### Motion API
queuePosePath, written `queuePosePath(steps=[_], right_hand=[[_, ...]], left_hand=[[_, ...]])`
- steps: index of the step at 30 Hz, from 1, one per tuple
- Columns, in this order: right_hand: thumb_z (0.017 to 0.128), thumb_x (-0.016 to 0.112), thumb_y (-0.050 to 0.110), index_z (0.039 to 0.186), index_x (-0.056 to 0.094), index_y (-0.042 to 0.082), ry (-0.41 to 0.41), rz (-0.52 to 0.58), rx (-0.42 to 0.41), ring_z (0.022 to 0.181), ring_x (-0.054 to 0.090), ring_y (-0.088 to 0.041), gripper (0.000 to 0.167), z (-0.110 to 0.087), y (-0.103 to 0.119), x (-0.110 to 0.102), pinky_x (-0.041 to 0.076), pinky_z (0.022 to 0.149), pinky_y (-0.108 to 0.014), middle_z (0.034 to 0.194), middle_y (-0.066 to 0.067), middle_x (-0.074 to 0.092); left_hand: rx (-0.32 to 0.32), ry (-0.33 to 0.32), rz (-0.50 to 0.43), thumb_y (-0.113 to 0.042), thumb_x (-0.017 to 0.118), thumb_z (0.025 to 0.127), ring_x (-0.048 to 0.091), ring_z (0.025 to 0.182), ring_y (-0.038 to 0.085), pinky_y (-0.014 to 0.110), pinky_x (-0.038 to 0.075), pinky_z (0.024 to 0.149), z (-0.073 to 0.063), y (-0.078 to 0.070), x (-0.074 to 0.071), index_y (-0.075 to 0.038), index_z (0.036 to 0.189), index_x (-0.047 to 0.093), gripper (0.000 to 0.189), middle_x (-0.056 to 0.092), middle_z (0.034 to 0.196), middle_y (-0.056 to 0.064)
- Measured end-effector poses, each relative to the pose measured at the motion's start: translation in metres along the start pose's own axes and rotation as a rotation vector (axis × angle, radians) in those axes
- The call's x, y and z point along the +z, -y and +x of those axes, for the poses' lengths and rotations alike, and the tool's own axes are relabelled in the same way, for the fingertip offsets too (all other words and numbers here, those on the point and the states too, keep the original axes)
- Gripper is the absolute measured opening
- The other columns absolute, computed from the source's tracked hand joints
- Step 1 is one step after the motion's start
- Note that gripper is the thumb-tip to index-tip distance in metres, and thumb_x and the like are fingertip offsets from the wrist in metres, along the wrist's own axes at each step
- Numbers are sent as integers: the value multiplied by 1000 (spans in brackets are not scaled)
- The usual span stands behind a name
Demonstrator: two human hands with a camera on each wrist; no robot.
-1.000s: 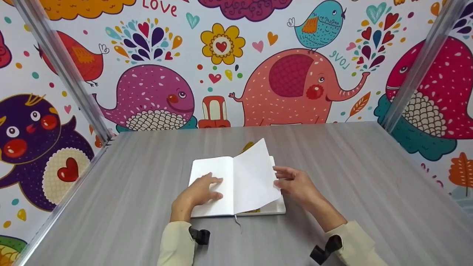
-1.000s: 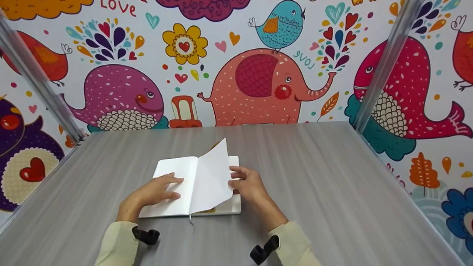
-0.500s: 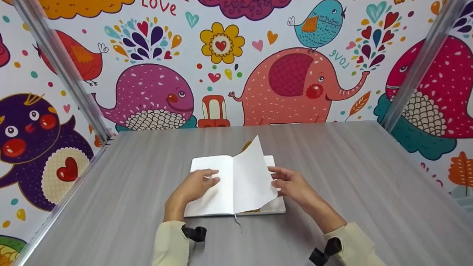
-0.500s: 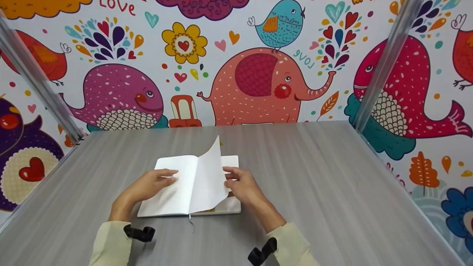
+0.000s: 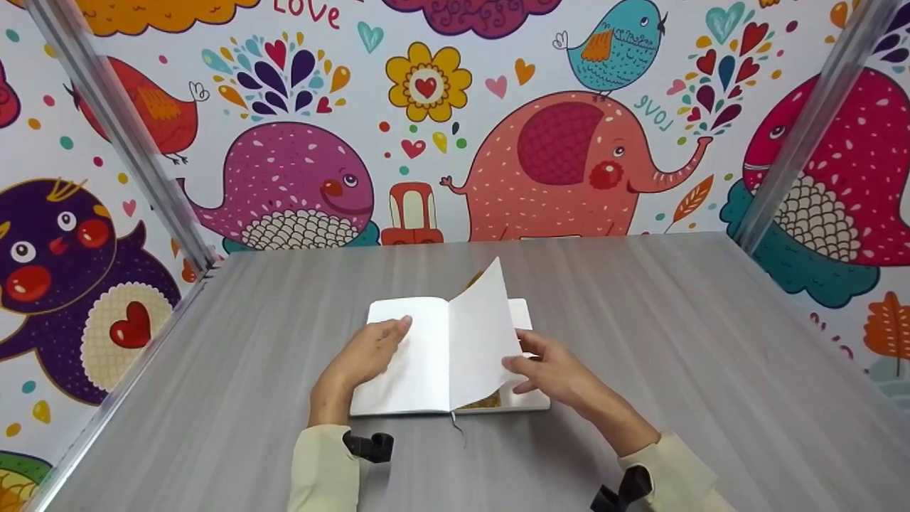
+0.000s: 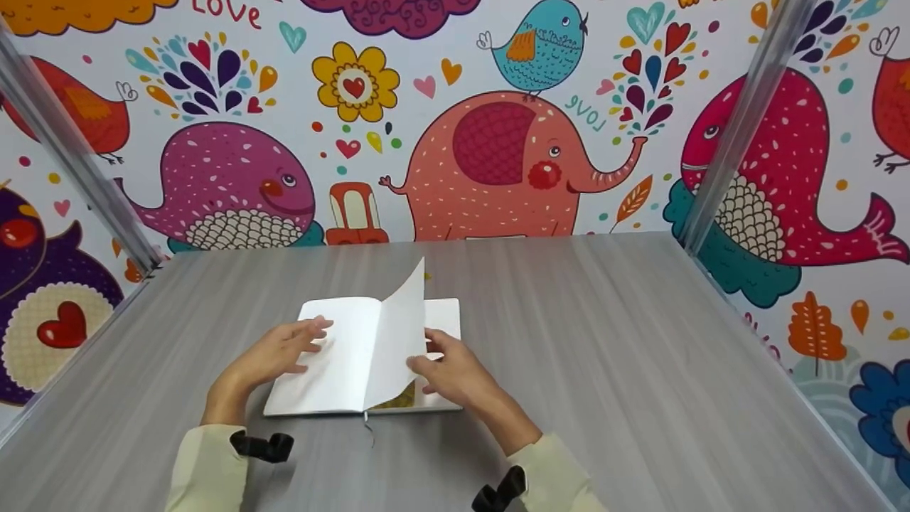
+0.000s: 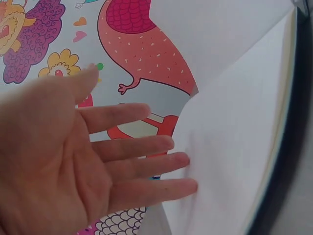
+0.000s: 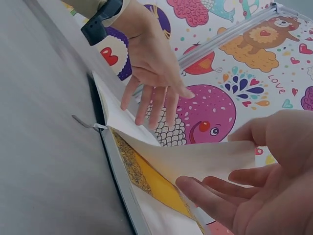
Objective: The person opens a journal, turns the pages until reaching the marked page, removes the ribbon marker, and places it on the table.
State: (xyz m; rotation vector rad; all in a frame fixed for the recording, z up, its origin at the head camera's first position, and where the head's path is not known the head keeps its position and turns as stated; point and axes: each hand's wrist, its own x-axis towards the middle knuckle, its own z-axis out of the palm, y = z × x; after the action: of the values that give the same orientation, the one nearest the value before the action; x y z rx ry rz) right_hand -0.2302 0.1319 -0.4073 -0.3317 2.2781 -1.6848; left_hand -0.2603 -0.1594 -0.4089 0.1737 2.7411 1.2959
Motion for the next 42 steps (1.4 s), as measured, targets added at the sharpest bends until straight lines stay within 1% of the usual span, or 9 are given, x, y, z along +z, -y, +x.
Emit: queuePosePath(steps=[3, 6, 10, 15, 22, 31, 36, 39, 42], right_hand=[[98, 64, 28, 155, 32, 1, 61, -37, -47, 129, 58, -35, 71, -1, 1, 3, 60, 90, -39, 152, -24, 45], [98, 64, 32, 158, 29, 7, 124, -87, -94, 134, 53, -38, 73, -2, 1, 8, 52, 104, -47, 155, -21, 43], [98, 63, 41, 161, 24, 19, 197, -143, -106, 143, 43, -40, 77, -4, 2, 14, 41, 114, -56, 161, -17, 36], [97, 63, 42, 161, 21, 22, 222, -199, -128, 146, 39, -39, 79, -6, -2, 22, 41, 113, -55, 164, -13, 31], [98, 64, 39, 162, 15, 25, 210, -243, -157, 148, 38, -36, 83, -5, -12, 30, 41, 113, -56, 164, -12, 33], [97, 65, 40, 162, 3, 32, 231, -301, -174, 152, 31, -27, 90, -3, -17, 41, 31, 120, -55, 165, -6, 32], [97, 65, 43, 162, 4, 36, 258, -352, -176, 154, 25, -22, 89, -3, -19, 46, 26, 123, -52, 167, 1, 25], [97, 64, 42, 162, 7, 33, 284, -389, -194, 156, 21, -19, 87, -3, -19, 48, 22, 124, -52, 169, 4, 18], [98, 63, 43, 162, 12, 28, 304, -429, -218, 157, 18, -24, 83, -4, -19, 52, 20, 125, -54, 169, 3, 17]], left_hand=[[-42, 19, -51, -52, 34, 107, 58, 128, 38, 53, 50, 104, -1, 0, -1, 0, 146, 49, 66, 57, 142, 24], [-69, 27, -107, -56, 30, 106, 53, 133, 44, 54, 52, 100, -1, 0, -2, 2, 153, 37, 74, 49, 149, 26], [-96, 15, -144, -62, 26, 104, 51, 136, 45, 55, 52, 101, -1, 1, -2, -2, 155, 35, 79, 48, 151, 25], [-120, 4, -148, -65, 25, 103, 50, 137, 44, 54, 50, 104, -2, 3, -3, -3, 156, 33, 82, 48, 152, 24], [-102, 2, -106, -61, 24, 105, 51, 137, 42, 53, 46, 109, -1, 5, -5, 0, 156, 30, 80, 48, 152, 23], [-118, 2, -107, -62, 21, 105, 51, 135, 45, 55, 48, 105, -3, 6, -5, 0, 154, 34, 81, 48, 150, 25], [-122, 11, -148, -63, 20, 104, 48, 138, 46, 57, 46, 107, -2, 9, -6, -6, 155, 37, 78, 45, 153, 25], [-123, 20, -170, -63, 20, 104, 47, 139, 45, 58, 45, 108, -1, 11, -9, -10, 155, 38, 75, 44, 154, 25], [-116, 35, -184, -63, 19, 104, 46, 139, 46, 59, 44, 109, -1, 12, -13, -9, 155, 37, 76, 43, 154, 26]])
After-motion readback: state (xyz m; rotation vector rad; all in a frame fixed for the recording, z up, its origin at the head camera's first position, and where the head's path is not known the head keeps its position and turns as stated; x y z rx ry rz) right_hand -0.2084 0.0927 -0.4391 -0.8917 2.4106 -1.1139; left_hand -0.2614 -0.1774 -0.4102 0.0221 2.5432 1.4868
